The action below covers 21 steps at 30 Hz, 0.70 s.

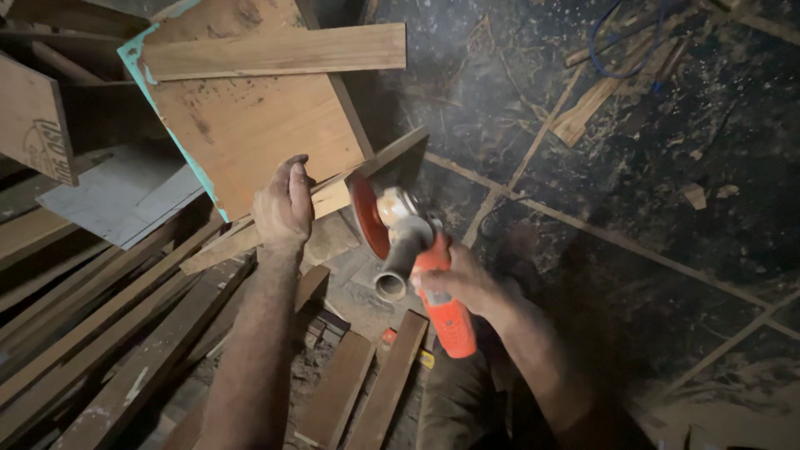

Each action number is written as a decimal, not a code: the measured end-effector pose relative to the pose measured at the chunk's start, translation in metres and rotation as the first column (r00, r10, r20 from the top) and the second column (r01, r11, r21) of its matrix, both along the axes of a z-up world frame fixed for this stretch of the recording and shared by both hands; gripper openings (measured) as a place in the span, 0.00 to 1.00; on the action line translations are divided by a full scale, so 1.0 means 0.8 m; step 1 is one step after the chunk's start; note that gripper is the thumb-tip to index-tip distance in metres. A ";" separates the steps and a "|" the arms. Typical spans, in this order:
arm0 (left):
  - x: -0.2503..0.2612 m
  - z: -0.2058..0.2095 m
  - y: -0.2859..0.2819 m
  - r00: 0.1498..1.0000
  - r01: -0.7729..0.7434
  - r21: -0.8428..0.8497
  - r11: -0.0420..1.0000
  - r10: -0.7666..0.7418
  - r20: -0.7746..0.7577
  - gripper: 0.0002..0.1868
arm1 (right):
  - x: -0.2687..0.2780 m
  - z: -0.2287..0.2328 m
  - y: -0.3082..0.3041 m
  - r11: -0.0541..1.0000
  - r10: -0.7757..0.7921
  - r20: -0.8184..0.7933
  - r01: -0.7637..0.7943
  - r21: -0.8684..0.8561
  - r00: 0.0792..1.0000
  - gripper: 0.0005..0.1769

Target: The person uses an angle grinder with a sanding disc to smooth the edges of small wooden planks. They hold the wood with one hand and operate the tool with the other, repeatedly sanding different pieces and occasionally inspecting the finished edges.

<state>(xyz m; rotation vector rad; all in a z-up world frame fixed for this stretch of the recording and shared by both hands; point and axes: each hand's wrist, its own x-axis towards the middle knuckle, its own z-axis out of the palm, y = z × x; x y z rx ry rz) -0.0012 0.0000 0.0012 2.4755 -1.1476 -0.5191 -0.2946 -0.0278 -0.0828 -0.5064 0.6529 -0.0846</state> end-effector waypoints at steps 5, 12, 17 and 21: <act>-0.001 0.000 -0.003 1.000 -0.011 -0.018 1.000 0.011 0.002 0.21 | -0.022 -0.011 0.002 0.985 0.044 -0.139 -0.019 0.172 0.989 0.26; 0.001 -0.014 0.003 0.998 -0.022 -0.013 1.000 0.023 0.054 0.20 | -0.087 -0.026 -0.017 0.970 0.021 -0.152 0.016 0.242 0.988 0.20; 0.006 -0.017 0.003 0.998 -0.010 -0.043 0.999 0.013 0.068 0.19 | -0.097 -0.004 -0.057 0.962 0.007 -0.144 0.033 0.272 0.990 0.20; 0.005 -0.025 0.002 0.994 -0.057 0.065 0.996 0.051 0.097 0.19 | -0.085 -0.003 -0.092 0.956 0.054 -0.126 -0.015 0.292 0.991 0.21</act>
